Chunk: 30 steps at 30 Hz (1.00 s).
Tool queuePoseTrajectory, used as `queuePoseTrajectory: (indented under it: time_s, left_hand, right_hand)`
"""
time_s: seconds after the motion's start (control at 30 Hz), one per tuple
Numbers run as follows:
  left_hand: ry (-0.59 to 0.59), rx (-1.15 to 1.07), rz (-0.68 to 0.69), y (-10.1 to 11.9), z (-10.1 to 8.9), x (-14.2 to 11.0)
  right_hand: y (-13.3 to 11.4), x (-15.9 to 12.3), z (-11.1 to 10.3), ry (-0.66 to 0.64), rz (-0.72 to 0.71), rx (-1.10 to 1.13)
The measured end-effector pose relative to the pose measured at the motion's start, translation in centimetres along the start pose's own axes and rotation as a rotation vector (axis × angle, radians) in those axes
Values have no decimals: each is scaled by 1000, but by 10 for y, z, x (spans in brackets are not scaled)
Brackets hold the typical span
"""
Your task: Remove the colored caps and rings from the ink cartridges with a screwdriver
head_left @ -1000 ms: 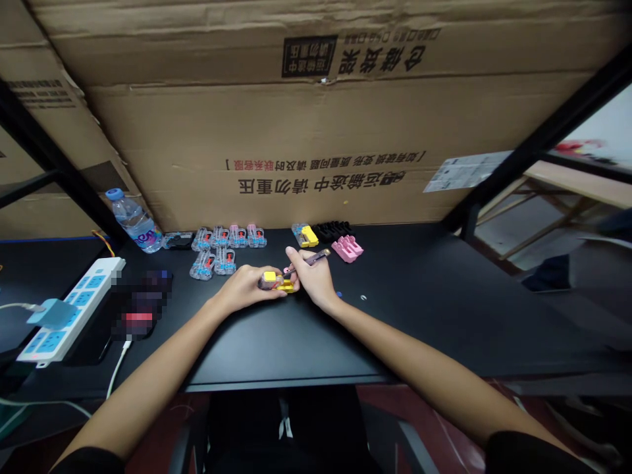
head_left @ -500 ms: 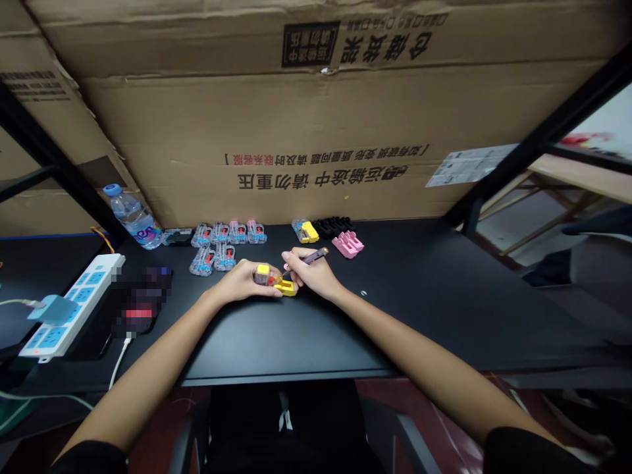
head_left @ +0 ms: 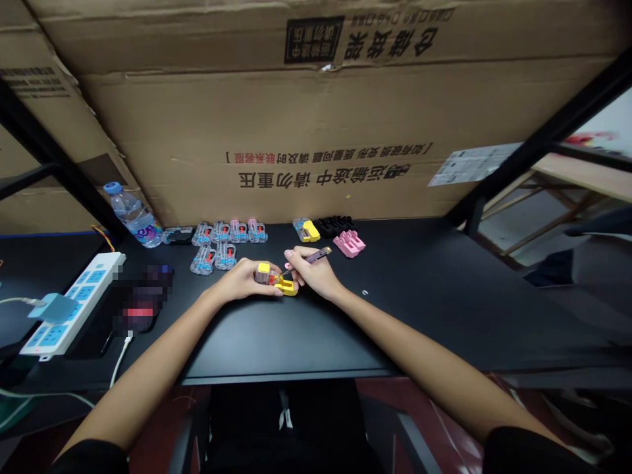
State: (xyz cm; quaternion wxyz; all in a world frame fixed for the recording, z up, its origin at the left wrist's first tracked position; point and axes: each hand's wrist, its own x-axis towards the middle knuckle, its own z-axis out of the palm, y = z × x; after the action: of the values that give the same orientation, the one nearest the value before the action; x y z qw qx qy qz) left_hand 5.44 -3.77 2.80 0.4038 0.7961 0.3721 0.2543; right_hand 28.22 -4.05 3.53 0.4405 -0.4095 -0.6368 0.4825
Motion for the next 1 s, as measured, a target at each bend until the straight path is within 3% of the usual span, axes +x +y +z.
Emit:
queuePoseTrajectory:
  time_s: [0.2,0.43,0.63,0.73,0.9,1.0]
  left_hand:
    - [-8,22,26,2,-1,1]
    - [38,77,61,4,4,1]
    - [63,196,88,11,6,-1]
    - [56,188,86,11,6,-1]
    - [29,60,37,7,2,0]
    - [10,1,-8,5,0,1]
  right_hand:
    - [-7,1,5,-7,-5,-73]
    - [0,-2,20,275,73,-2]
    - [5,-6,24,344,59,47]
    - [7,-3,20,311,46,39]
    - [2,1,5,75,27,-5]
    - [-1,1,1,61,24,12]
